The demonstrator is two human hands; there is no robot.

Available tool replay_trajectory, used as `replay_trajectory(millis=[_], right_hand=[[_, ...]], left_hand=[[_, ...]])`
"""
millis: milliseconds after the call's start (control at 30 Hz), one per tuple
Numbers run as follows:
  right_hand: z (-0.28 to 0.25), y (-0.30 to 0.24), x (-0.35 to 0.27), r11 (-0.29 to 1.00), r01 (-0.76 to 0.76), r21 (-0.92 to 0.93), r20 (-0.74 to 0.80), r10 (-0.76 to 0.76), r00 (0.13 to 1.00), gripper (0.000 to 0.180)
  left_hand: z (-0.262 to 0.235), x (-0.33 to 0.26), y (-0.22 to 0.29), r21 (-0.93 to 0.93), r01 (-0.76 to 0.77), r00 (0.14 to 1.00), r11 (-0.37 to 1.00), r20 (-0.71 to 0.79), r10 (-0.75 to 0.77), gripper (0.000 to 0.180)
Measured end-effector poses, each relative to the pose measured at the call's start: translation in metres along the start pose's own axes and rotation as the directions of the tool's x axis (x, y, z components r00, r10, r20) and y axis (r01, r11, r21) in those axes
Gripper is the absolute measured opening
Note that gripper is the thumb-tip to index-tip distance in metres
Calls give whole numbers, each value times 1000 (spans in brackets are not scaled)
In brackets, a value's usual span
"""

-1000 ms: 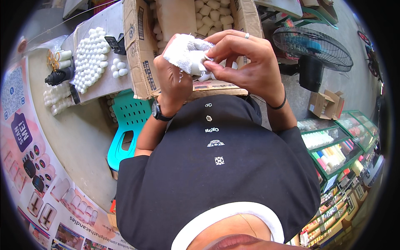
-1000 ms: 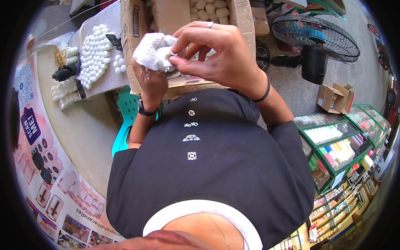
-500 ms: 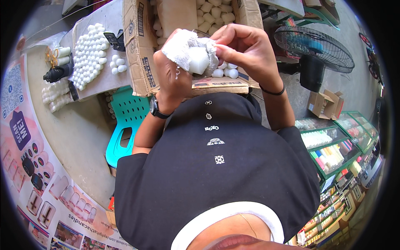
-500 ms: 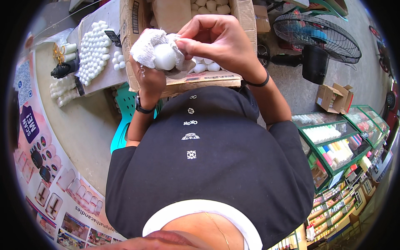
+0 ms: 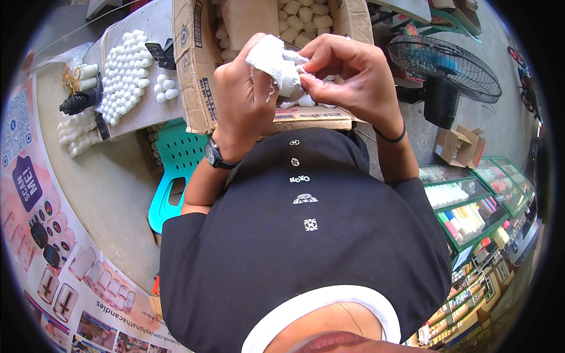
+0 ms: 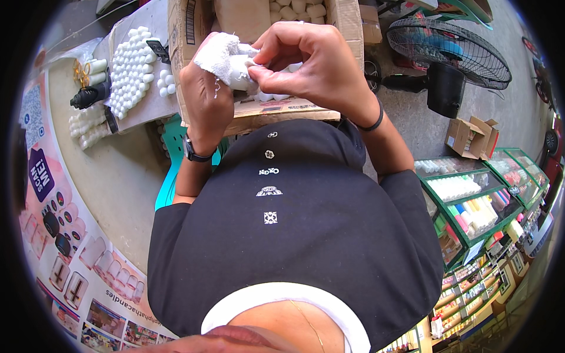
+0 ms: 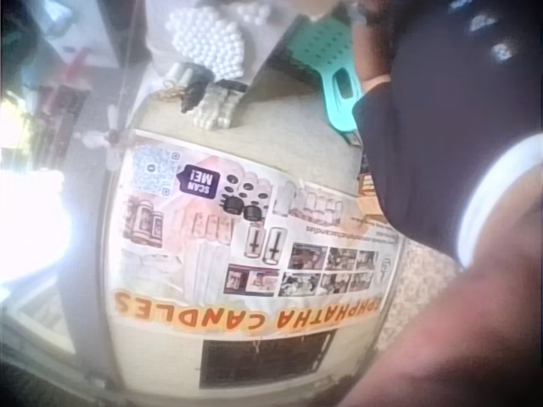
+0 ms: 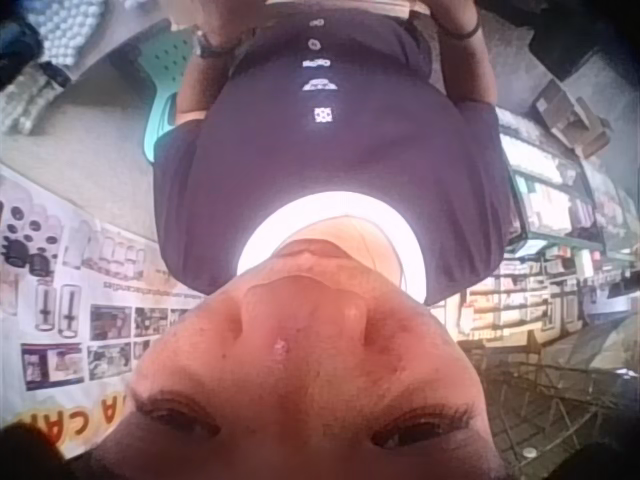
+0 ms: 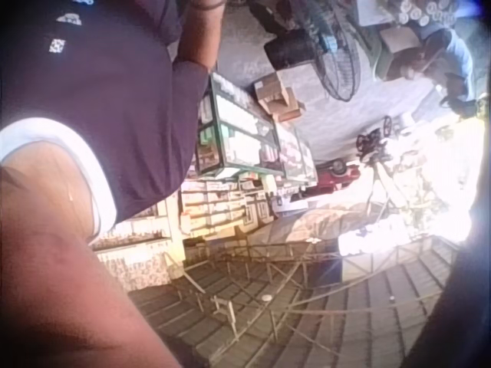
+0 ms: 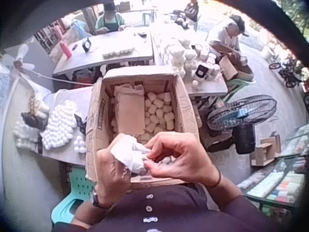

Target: The person repeatedly picks up small white spherical objects from a cardboard box, wipes each with a cloth, and trims the top with scissors. The trimmed objects are placed on a nearby table. The person continues this process for multiple items throughout the clip.

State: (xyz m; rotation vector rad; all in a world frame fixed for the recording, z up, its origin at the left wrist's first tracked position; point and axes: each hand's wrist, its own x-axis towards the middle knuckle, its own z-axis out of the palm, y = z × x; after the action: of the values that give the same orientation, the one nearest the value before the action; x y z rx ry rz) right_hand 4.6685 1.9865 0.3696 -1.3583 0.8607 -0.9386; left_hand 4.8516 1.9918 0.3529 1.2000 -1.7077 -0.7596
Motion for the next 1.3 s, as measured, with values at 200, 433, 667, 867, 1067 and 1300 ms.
replay_trajectory(millis=[200, 433, 667, 867, 1067, 1300], right_hand=[[-1, 9, 2, 994, -71, 84, 12, 70, 997, 10], [-4, 13, 2, 966, -131, 224, 41, 125, 991, 8], [-5, 17, -2, 968, -64, 242, 34, 58, 998, 9], [1, 16, -6, 996, -37, 79, -30, 39, 999, 12], [4, 20, -7, 961, 18, 277, -64, 0, 998, 12], [6, 38, -4, 792, 34, 609, -84, 21, 996, 13]], left_hand=[[2, -1, -1, -18, 23, 1000, 1000, -10, -23, 30], [4, -3, 1, -66, 61, 998, 996, -1, -62, 25], [7, -3, 3, -3, 76, 997, 997, -12, -76, 23], [11, -7, 0, -66, 172, 984, 983, -38, -174, 24], [9, -7, 12, -92, 131, 991, 987, -29, -134, 24], [10, -9, 13, -127, -21, 995, 992, -97, 8, 17]])
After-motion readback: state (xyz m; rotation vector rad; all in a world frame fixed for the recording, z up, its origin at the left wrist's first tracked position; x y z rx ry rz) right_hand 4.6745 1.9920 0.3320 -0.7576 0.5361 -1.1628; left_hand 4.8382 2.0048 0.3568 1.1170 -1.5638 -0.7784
